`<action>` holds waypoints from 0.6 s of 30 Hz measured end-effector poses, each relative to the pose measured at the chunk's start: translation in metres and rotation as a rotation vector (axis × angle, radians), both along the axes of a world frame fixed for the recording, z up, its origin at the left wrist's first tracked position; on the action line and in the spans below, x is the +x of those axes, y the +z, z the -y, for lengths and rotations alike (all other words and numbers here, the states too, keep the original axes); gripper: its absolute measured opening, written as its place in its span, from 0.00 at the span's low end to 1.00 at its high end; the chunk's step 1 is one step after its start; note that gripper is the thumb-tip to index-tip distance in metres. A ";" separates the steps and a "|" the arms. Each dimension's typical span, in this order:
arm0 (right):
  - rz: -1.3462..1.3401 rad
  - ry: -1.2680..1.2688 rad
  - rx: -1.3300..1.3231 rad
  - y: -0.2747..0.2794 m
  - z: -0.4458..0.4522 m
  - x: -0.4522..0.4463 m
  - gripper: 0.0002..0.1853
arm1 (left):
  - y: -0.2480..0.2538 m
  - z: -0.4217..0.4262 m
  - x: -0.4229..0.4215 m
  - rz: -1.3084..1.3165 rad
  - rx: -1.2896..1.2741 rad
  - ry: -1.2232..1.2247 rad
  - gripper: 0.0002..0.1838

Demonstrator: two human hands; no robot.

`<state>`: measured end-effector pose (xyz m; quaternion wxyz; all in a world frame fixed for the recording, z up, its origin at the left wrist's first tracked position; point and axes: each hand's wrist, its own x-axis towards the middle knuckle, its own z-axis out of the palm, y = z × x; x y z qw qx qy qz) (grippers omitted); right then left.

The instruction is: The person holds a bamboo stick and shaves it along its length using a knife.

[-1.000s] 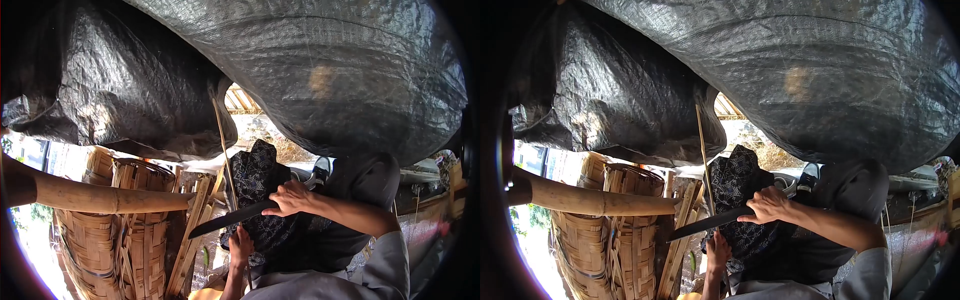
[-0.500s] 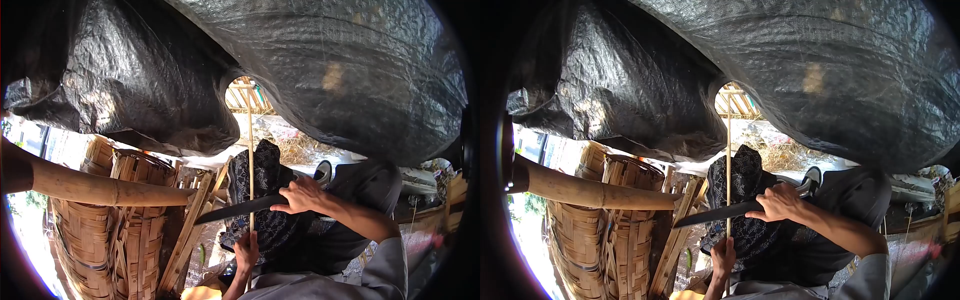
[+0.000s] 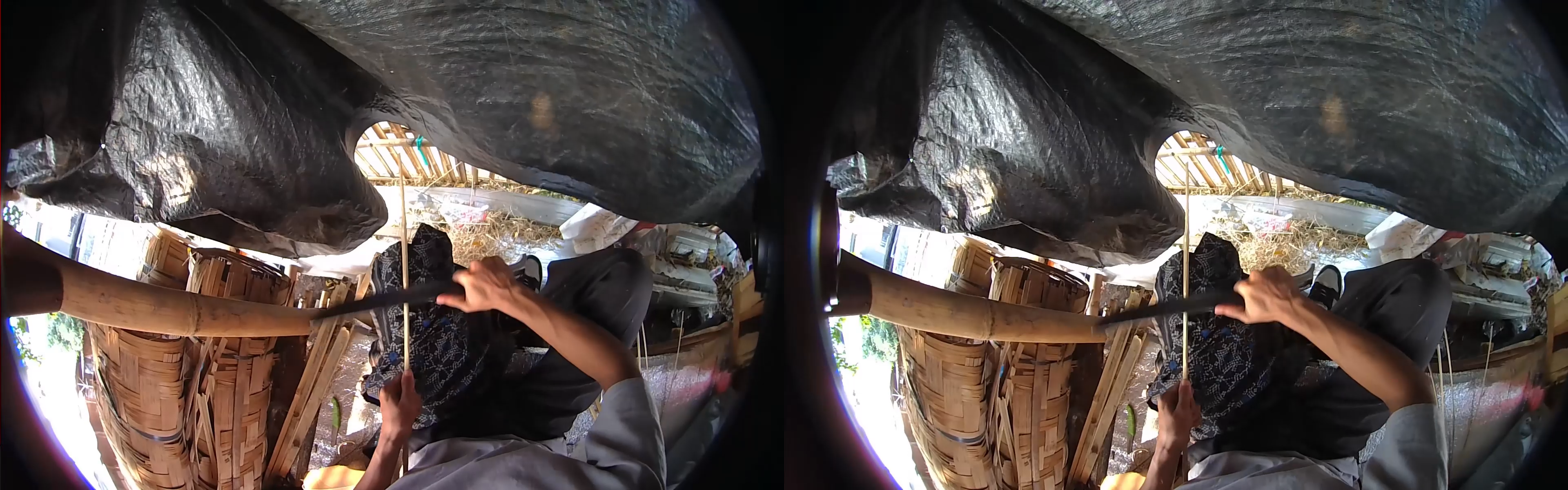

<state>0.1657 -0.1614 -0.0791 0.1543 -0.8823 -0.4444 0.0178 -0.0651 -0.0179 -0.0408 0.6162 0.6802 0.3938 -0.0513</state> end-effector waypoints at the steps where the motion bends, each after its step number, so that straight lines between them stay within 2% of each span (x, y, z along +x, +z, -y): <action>1: -0.049 -0.070 0.030 0.002 0.001 0.007 0.37 | 0.005 -0.002 0.001 0.009 0.000 0.000 0.23; 3: -0.061 -0.126 0.005 0.002 -0.001 0.007 0.37 | 0.009 -0.005 -0.004 0.045 -0.083 0.003 0.22; 6: -0.035 -0.185 -0.030 0.005 -0.003 -0.003 0.37 | 0.002 -0.004 -0.012 0.063 -0.039 -0.012 0.21; 7: -0.106 -0.167 -0.128 0.016 -0.003 -0.003 0.37 | 0.002 -0.003 -0.014 0.066 -0.038 -0.008 0.20; 9: 0.112 -0.355 0.073 0.017 0.001 0.014 0.36 | -0.028 0.001 -0.043 0.043 0.149 -0.079 0.21; 10: -0.142 -0.522 -0.022 0.015 0.006 0.048 0.35 | -0.020 0.005 -0.054 -0.016 0.116 -0.111 0.21; 11: -0.197 -0.639 -0.074 0.015 0.015 0.073 0.36 | 0.000 0.007 -0.059 -0.047 0.144 -0.111 0.20; 12: -0.321 -0.672 -0.121 0.038 0.028 0.086 0.38 | 0.001 0.008 -0.070 0.053 0.156 -0.023 0.19; 14: -0.203 -0.793 0.023 -0.012 0.055 0.110 0.44 | 0.011 -0.005 -0.074 0.005 0.106 0.086 0.19; 15: -0.141 -0.852 0.130 -0.071 0.069 0.117 0.43 | 0.009 -0.015 -0.073 0.019 0.075 0.052 0.19; 16: -0.071 -0.896 0.236 -0.101 0.075 0.129 0.42 | 0.010 -0.023 -0.066 0.040 0.039 0.027 0.19; 18: -0.724 -0.770 0.447 -0.004 0.052 0.073 0.36 | 0.027 -0.031 -0.041 0.118 -0.045 0.062 0.19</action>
